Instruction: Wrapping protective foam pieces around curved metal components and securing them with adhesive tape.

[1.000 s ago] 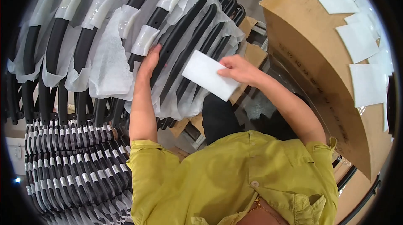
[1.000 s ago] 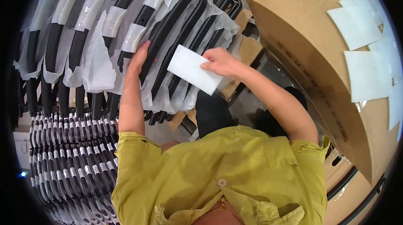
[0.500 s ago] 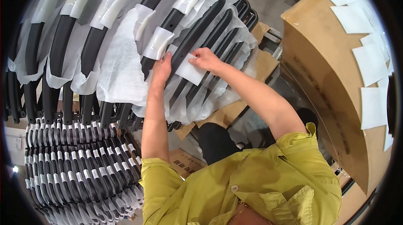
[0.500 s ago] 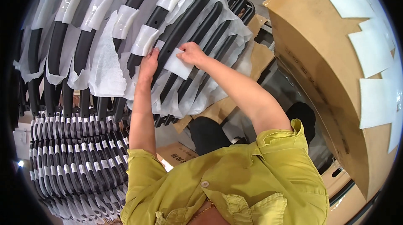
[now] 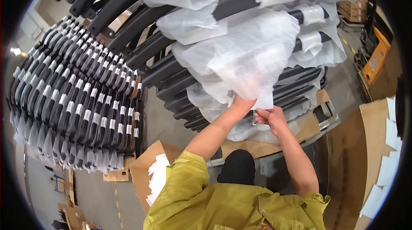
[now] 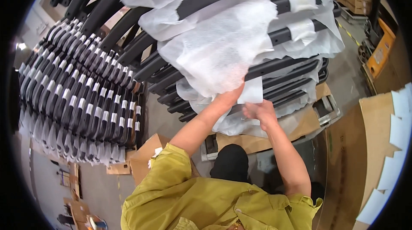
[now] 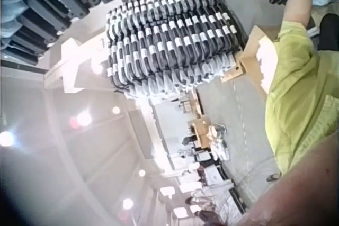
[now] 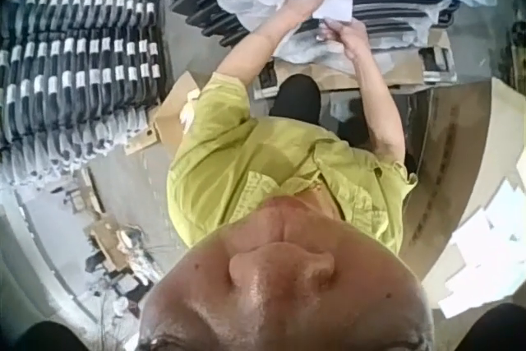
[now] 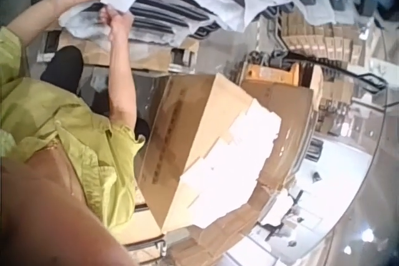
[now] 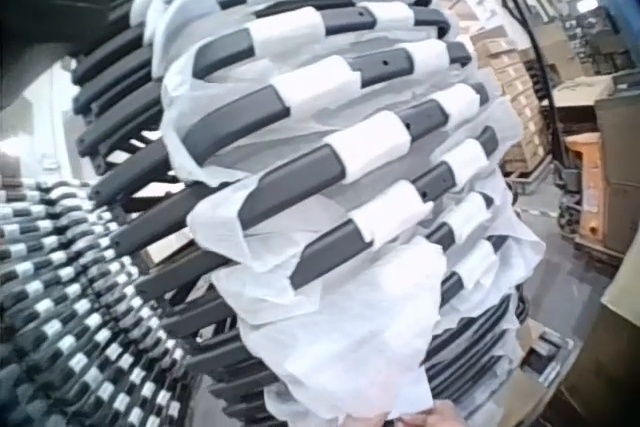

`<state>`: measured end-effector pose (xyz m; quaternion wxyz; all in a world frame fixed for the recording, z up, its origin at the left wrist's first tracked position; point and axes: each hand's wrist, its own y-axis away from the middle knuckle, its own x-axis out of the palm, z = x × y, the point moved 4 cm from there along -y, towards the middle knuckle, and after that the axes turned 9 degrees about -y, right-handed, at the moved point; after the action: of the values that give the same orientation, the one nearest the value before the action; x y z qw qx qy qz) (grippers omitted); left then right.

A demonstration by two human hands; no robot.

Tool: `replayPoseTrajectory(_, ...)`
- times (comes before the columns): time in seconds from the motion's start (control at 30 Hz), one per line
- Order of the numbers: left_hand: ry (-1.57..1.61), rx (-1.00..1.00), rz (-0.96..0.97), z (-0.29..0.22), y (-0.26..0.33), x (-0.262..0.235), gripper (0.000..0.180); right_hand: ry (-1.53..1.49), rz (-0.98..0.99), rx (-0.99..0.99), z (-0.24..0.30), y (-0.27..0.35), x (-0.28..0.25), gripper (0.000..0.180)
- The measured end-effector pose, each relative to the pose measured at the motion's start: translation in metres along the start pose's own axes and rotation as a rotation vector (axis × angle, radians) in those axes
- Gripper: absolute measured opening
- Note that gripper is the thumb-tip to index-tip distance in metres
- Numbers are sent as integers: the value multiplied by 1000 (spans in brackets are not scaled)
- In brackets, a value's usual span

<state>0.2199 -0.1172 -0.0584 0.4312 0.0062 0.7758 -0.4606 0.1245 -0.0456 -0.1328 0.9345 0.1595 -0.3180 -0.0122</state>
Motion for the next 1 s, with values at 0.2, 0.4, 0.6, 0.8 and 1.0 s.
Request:
replayPoseTrajectory(0.2,-237,146,-46,-35,-9,-33,28,88,-1,-86,24,-6,11,15)
replayPoseTrajectory(0.4,-346,526,92,-18,4,-50,14,68,87,-165,38,-9,33,21)
replayPoseTrajectory(0.6,-338,523,106,-32,-21,-34,23,-31,145,-263,32,-5,13,17)
replayPoseTrajectory(0.8,-375,359,-1,-27,-28,-23,38,37,108,-152,24,-2,-1,21)
replayPoseTrajectory(1.0,-471,142,390,16,-10,-19,40,94,76,-285,65,13,38,24)
